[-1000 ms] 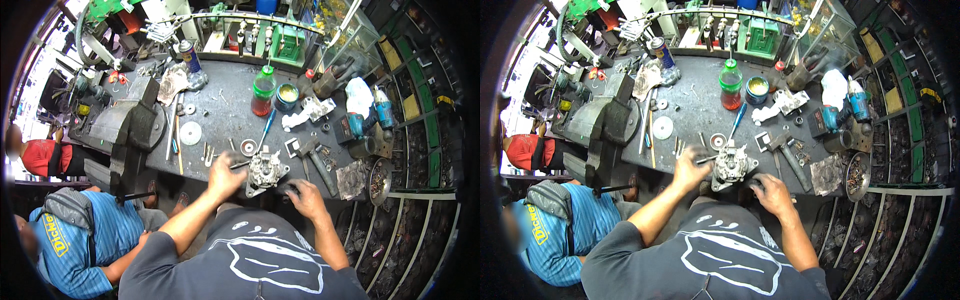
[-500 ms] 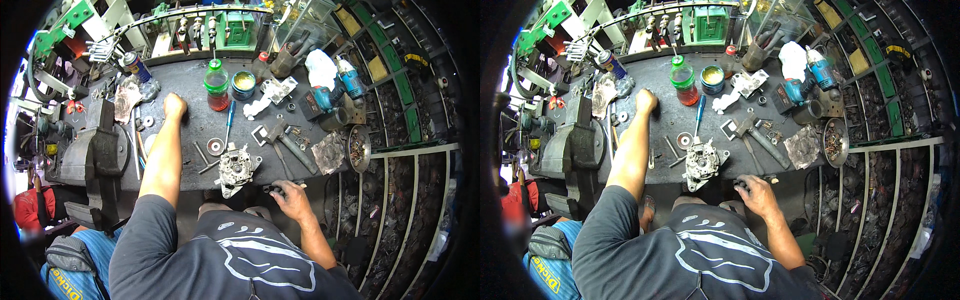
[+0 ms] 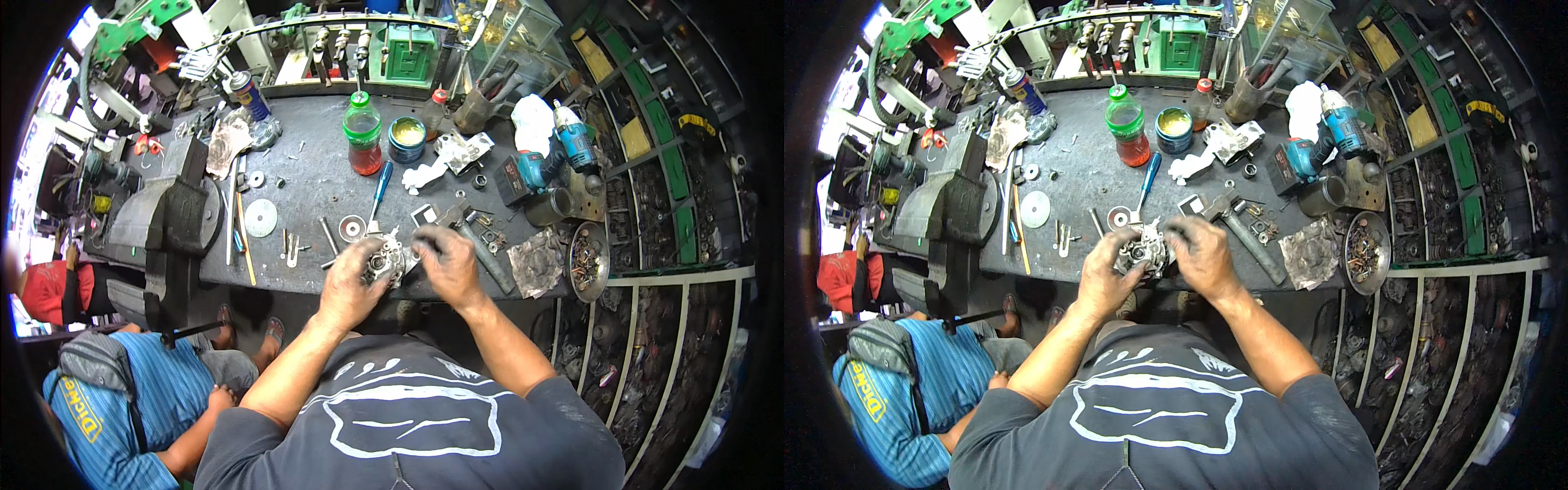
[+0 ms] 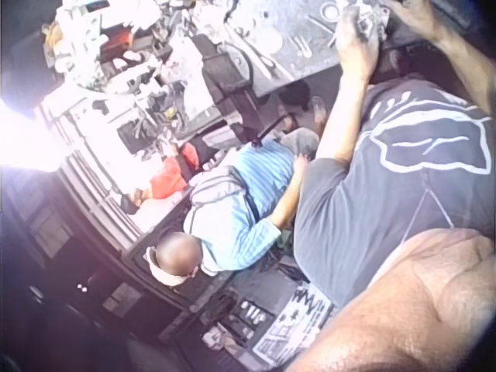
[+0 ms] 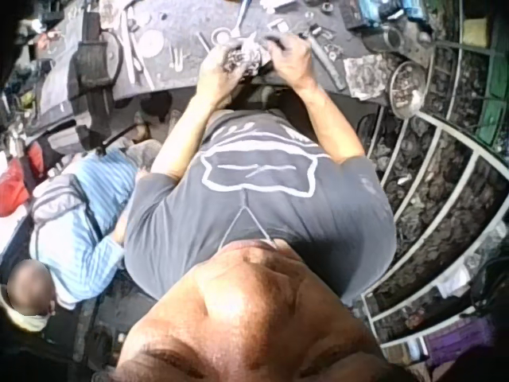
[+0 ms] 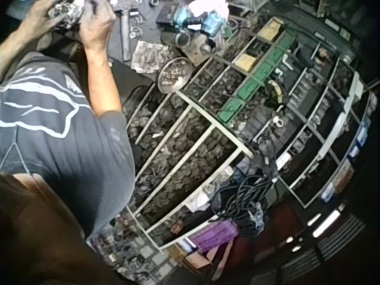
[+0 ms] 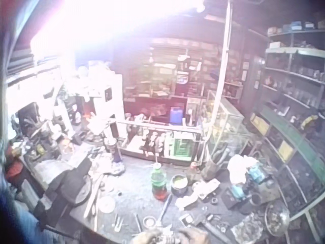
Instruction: The person uses a hammer to tap on a metallic engine component held in their left hand, repeatedly striking it on a workbench. They rotate the part to access different areas and continue hammering throughout the clip.
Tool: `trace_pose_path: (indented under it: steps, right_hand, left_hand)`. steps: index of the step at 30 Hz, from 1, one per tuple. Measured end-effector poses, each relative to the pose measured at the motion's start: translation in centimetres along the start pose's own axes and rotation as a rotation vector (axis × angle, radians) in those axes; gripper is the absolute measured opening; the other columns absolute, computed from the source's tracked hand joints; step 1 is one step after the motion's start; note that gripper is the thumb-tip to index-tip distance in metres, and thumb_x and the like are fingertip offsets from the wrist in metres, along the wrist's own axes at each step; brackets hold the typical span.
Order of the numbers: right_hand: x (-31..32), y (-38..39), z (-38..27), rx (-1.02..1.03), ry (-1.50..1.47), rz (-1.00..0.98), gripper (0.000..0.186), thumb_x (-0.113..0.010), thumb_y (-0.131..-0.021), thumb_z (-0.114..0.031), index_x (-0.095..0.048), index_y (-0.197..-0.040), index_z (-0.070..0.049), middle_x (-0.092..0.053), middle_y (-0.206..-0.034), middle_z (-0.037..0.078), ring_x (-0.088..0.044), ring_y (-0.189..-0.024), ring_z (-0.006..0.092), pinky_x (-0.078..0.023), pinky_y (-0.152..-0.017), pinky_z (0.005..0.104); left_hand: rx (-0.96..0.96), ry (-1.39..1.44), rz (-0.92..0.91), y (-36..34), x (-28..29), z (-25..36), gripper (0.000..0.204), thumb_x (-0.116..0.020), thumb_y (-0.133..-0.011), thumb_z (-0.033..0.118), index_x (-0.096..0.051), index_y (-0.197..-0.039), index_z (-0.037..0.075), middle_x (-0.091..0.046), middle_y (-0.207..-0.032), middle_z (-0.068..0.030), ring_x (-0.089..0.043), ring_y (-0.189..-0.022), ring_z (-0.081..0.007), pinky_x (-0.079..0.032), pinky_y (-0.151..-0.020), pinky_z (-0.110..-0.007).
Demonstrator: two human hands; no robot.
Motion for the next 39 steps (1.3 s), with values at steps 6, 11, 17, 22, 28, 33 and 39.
trace_pose_path:
  steps: [6, 11, 17, 22, 28, 33, 39]
  right_hand:
    - [-1.9, -1.4, 5.0, 0.204, 0.183, -0.078, 0.028, -0.082, -0.098, -0.007, -0.07, -0.122, 0.0, -0.079, -0.107, 0.021, -0.079, -0.094, 0.0422, -0.063, -0.082, 0.047]
    - [-3.5, -1.0, 6.8, 0.252, 0.284, -0.216, 0.033, -0.08, -0.099, -0.012, -0.068, -0.129, -0.004, -0.079, -0.111, 0.021, -0.077, -0.099, 0.0433, -0.063, -0.085, 0.0504]
    - [-2.4, -1.5, 4.8, 0.239, 0.209, -0.24, 0.047, -0.08, -0.098, -0.01, -0.067, -0.143, -0.007, -0.078, -0.122, 0.021, -0.075, -0.114, 0.0421, -0.062, -0.097, 0.0508]
    - [-2.9, -0.3, 6.1, 0.222, 0.241, -0.117, 0.026, -0.08, -0.097, -0.01, -0.077, -0.121, -0.003, -0.079, -0.113, 0.019, -0.076, -0.104, 0.0412, -0.061, -0.093, 0.0492]
    - [-5.1, 2.5, 6.9, -0.042, 0.129, 0.061, 0.016, -0.079, -0.096, -0.014, -0.08, -0.103, 0.001, -0.078, -0.094, 0.021, -0.075, -0.097, 0.044, -0.059, -0.088, 0.052]
    - [-5.3, 7.0, 6.9, -0.253, 0.245, 0.095, 0.031, -0.081, -0.097, -0.027, -0.076, -0.09, 0.002, -0.074, -0.088, 0.024, -0.072, -0.089, 0.0482, -0.056, -0.081, 0.0563]
    - [-9.4, 19.0, 5.5, -0.324, -0.055, 0.235, 0.027, -0.082, -0.098, -0.024, -0.075, -0.106, 0.0, -0.077, -0.102, 0.022, -0.075, -0.1, 0.046, -0.06, -0.089, 0.0527]
  left_hand:
    - [0.376, -0.091, -0.225, 5.0, -0.6, -3.2, 0.124, -0.1, -0.08, 0.024, -0.024, -0.175, 0.002, -0.049, -0.166, -0.0331, -0.049, -0.157, -0.0458, -0.04, -0.131, -0.052]
    - [0.396, -0.052, -0.256, 6.3, -1.3, -4.3, 0.126, -0.098, -0.083, 0.024, -0.018, -0.177, -0.001, -0.046, -0.169, -0.0342, -0.047, -0.158, -0.0468, -0.039, -0.132, -0.051]
    - [0.35, -0.049, -0.294, 5.9, -0.5, -5.2, 0.122, -0.096, -0.086, 0.025, -0.019, -0.176, -0.002, -0.046, -0.168, -0.0338, -0.046, -0.158, -0.0476, -0.039, -0.131, -0.052]
    - [0.299, -0.049, -0.339, 5.3, -0.5, -6.3, 0.12, -0.095, -0.087, 0.025, -0.019, -0.176, -0.002, -0.044, -0.169, -0.0351, -0.044, -0.159, -0.0494, -0.038, -0.132, -0.053]
    - [0.272, -0.046, -0.397, 4.8, -0.4, -6.4, 0.122, -0.095, -0.086, 0.022, -0.017, -0.176, -0.001, -0.045, -0.168, -0.0349, -0.046, -0.157, -0.0492, -0.04, -0.13, -0.053]
    - [0.247, -0.059, -0.382, 5.3, -0.9, -6.4, 0.122, -0.095, -0.087, 0.021, -0.014, -0.176, -0.002, -0.049, -0.164, -0.0361, -0.051, -0.153, -0.0487, -0.042, -0.128, -0.051]
    - [0.212, -0.108, -0.345, 2.9, 0.1, -4.8, 0.127, -0.098, -0.084, 0.023, -0.016, -0.177, -0.002, -0.043, -0.17, -0.0338, -0.045, -0.159, -0.0404, -0.036, -0.133, -0.047]
Point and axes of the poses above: each hand's wrist, its own y-axis away from the middle knuckle, its own x-axis out of the back of the hand, z = x × y, the point moved 2 cm from there along -y, towards the middle knuckle
